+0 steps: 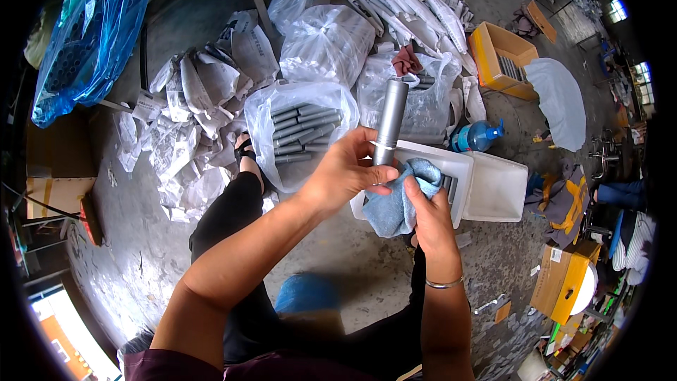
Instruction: The person sits on a low stool and repeatedly picks up cylindrical metal parts from a plastic bag. They wipe each part with a blue cloth and place it into a white plastic tray. The person continues this process, handling the parts one by one.
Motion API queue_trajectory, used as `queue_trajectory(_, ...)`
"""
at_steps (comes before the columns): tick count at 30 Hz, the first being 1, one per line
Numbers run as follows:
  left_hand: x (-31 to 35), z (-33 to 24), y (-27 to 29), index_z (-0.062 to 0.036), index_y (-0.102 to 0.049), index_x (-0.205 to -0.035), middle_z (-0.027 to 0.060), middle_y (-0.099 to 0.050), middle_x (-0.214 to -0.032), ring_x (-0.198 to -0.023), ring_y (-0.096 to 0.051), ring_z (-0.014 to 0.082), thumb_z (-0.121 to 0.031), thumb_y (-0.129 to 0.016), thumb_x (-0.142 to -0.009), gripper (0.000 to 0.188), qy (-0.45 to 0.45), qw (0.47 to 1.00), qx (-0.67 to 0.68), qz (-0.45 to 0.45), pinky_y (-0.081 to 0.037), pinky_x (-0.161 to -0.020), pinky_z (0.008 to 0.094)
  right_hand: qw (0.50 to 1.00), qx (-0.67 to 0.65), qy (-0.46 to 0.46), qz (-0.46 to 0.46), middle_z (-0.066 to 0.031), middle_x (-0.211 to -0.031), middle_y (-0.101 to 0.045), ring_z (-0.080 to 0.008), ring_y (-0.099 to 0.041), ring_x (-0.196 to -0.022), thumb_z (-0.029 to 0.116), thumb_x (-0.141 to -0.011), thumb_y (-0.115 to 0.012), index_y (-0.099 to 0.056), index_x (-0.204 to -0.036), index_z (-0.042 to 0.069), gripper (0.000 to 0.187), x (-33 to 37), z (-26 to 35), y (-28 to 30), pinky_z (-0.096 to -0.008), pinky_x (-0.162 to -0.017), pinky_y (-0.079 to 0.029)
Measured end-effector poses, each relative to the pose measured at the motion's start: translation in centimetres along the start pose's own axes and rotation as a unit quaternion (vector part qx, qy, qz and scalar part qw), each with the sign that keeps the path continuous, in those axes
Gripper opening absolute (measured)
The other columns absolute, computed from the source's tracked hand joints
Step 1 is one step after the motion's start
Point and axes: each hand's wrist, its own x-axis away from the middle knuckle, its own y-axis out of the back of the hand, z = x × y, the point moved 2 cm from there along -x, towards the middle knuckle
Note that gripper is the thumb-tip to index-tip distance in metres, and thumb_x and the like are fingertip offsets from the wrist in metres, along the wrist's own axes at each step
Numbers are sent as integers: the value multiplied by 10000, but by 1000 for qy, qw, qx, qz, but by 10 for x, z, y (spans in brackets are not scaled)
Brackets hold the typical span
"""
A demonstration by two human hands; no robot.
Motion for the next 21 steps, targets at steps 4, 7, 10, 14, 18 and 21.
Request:
queue_trajectory(4, 1, -1, -1, -11, -559, -1125, 73, -618, -949, -855, -629, 166, -41, -766, -738, 440, 19, 999, -27, 16, -568, -689, 289, 1000, 7, 8, 1, 17, -1009, -581, -73, -503, -927, 237, -897, -642, -583, -1113, 41, 298, 1, 1, -1, -251, -814, -412)
queue_trajectory(7, 1, -1, -2, -6, -576, -1101, 48, -611, -923, -827, -616, 145, -38, -769, -732, 418, 25, 999, -35, 9, -564, -660, 273, 1000, 1, 1, 0, 15, -1014, -582, -75, -503, -937, 234, -895, -644, -582, -1117, 38, 302, 1, 2, -2, -253, -825, -410)
queue_trajectory(10, 1, 0, -1, -8, -580, -1076, 47, -614, -920, -819, -615, 142, -37, -769, -732, 393, 20, 999, -35, 1, -560, -639, 268, 1000, 5, -3, -1, 14, -1014, -582, -76, -505, -935, 231, -894, -646, -584, -1113, 36, 300, 2, 3, -3, -254, -827, -411)
queue_trajectory(14, 1, 0, -1, -16, -572, -1057, 61, -624, -934, -833, -623, 151, -36, -777, -721, 394, 26, 1000, -14, 3, -556, -631, 265, 1000, 7, -1, 1, 13, -1009, -585, -77, -508, -930, 230, -891, -649, -587, -1109, 34, 300, 1, 1, -2, -254, -827, -412)
queue_trajectory(18, 0, 1, 0, -20, -545, -1089, 85, -625, -980, -903, -622, 178, -41, -713, -785, 349, 5, 1000, -13, 14, -555, -725, 303, 1000, 6, -6, -2, 16, -988, -590, -74, -511, -917, 235, -888, -654, -594, -1102, 34, 300, 2, 2, -4, -253, -818, -416)
queue_trajectory(21, -1, 3, 0, -20, -517, -1126, 103, -611, -1039, -984, -606, 197, -35, -642, -838, 314, 3, 999, 39, 27, -536, -820, 336, 1000, 7, 0, -6, 21, -973, -594, -68, -512, -902, 241, -886, -658, -601, -1095, 36, 299, 2, 2, -5, -246, -806, -418)
